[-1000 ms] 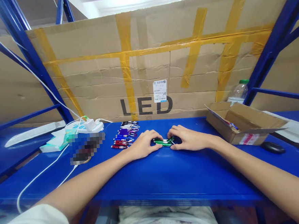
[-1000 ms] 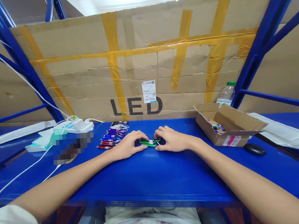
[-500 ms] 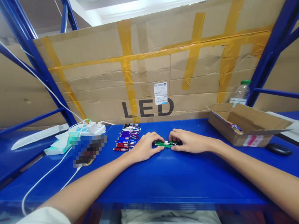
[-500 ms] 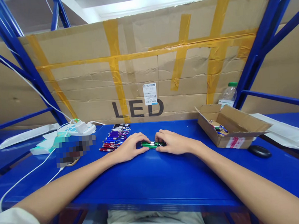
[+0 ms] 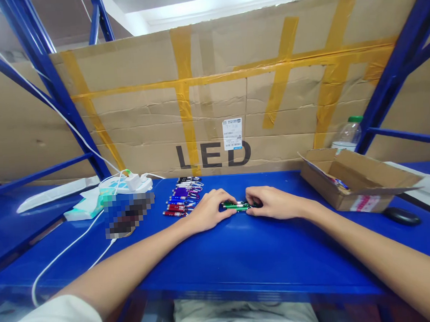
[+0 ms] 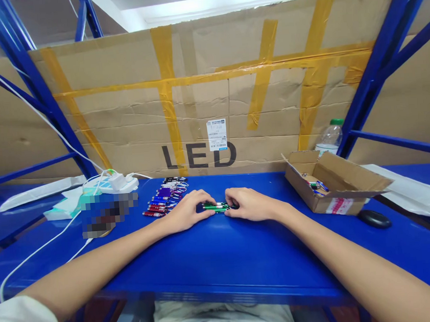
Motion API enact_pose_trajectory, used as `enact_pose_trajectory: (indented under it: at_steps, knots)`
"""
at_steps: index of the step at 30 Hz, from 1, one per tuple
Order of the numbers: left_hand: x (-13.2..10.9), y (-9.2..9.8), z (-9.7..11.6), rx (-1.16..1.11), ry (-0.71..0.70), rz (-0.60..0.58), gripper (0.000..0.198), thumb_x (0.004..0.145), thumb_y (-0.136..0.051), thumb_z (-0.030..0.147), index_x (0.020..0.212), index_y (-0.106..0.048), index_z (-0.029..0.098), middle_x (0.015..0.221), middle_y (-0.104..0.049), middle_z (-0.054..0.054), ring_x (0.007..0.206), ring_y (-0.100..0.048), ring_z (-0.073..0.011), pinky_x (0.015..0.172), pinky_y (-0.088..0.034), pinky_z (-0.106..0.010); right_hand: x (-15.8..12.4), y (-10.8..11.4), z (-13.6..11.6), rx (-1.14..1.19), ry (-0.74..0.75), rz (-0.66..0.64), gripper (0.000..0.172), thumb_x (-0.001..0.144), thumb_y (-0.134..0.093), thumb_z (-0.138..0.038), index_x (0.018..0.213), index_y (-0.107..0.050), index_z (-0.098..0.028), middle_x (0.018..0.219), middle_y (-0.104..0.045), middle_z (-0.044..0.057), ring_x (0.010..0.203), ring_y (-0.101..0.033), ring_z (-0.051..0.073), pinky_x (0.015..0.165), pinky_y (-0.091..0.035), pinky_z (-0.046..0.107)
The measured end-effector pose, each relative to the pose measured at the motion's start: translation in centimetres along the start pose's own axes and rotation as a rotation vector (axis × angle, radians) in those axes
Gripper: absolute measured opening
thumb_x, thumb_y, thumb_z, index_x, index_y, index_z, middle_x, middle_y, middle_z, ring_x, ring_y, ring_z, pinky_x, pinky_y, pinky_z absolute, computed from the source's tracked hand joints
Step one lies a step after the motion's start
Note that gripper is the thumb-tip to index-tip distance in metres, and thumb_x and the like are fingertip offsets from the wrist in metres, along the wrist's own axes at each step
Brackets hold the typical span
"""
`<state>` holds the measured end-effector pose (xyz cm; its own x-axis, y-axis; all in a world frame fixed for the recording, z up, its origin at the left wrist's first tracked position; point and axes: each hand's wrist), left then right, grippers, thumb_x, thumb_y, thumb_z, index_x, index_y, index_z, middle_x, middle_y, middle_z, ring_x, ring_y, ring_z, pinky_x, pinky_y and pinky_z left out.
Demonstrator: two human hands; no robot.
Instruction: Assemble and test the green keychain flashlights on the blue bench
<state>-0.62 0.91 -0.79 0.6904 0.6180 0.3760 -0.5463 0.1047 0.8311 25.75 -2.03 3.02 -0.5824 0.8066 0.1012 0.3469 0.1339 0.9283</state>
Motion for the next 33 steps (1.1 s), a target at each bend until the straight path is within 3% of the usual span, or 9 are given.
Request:
enact_pose_trajectory:
  at_steps: [6, 12, 14, 18, 25, 33]
  knots:
    - [0.0, -0.1, -0.4, 0.007, 0.016, 0.017, 0.025, 0.101, -0.07, 0.043, 0.121, -0.075, 0.029, 0.123, -0.073, -0.005, 0.114, -0.063, -0.0257, 0.108, -0.046, -0.043, 0.2, -0.1, -0.1, 0.009, -0.002, -0.05, 0.022, 0.092, -0.067, -0.041, 0.085, -0.061, -0.022, 0.078, -0.066, 0.0, 0.068, -0.054, 0.017, 0.063, -0.035, 0.029]
    - [0.1, 0.0, -0.3, 0.011, 0.037, 0.026, 0.023, 0.1, -0.072, 0.039, 0.119, -0.075, 0.028, 0.121, -0.073, -0.005, 0.113, -0.063, -0.0257, 0.104, -0.047, -0.042, 0.0, 0.3, -0.2, -0.001, 0.0, -0.088, 0.005, 0.086, -0.061, -0.022, 0.09, -0.065, -0.022, 0.075, -0.066, -0.001, 0.064, -0.055, 0.016, 0.062, -0.035, 0.028]
    - [0.1, 0.0, -0.3, 0.02, 0.052, 0.027, 0.023, 0.1, -0.072, 0.039, 0.119, -0.075, 0.028, 0.12, -0.072, -0.005, 0.112, -0.063, -0.0257, 0.102, -0.047, -0.041, 0.0, 0.4, -0.3, -0.023, -0.013, -0.087, 0.004, 0.088, -0.062, -0.025, 0.089, -0.064, -0.022, 0.075, -0.067, 0.0, 0.064, -0.055, 0.017, 0.062, -0.035, 0.028]
    - [0.2, 0.0, -0.2, 0.029, 0.065, 0.032, 0.022, 0.099, -0.072, 0.037, 0.118, -0.075, 0.027, 0.12, -0.072, -0.004, 0.113, -0.063, -0.0259, 0.102, -0.046, -0.041, 0.1, 0.1, -0.1, -0.081, -0.043, -0.049, 0.019, 0.094, -0.063, -0.041, 0.089, -0.064, -0.023, 0.074, -0.068, 0.002, 0.065, -0.057, 0.019, 0.063, -0.034, 0.03]
    - [0.1, -0.3, 0.4, 0.052, 0.086, 0.042, 0.022, 0.098, -0.074, 0.034, 0.118, -0.073, 0.025, 0.118, -0.071, -0.005, 0.11, -0.062, -0.0266, 0.098, -0.047, -0.041, 0.5, -0.3, 0.2, -0.043, -0.094, -0.055, 0.007, 0.089, -0.062, -0.027, 0.083, -0.062, -0.022, 0.074, -0.068, 0.002, 0.066, -0.056, 0.018, 0.063, -0.035, 0.029]
    - [-0.1, 0.0, 1.2, 0.053, 0.111, 0.03, 0.021, 0.097, -0.074, 0.032, 0.117, -0.073, 0.025, 0.116, -0.07, -0.005, 0.11, -0.061, -0.0259, 0.097, -0.048, -0.039, 0.2, 0.5, -0.2, 0.01, -0.07, -0.069, 0.002, 0.084, -0.062, -0.022, 0.085, -0.064, -0.021, 0.073, -0.066, -0.001, 0.065, -0.054, 0.015, 0.063, -0.035, 0.027]
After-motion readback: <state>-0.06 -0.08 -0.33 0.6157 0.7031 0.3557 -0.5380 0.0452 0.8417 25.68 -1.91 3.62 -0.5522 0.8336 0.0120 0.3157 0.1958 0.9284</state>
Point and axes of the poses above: each hand's wrist, its own x-axis towards the middle knuckle, its own y-axis out of the back of the hand, z = x × y
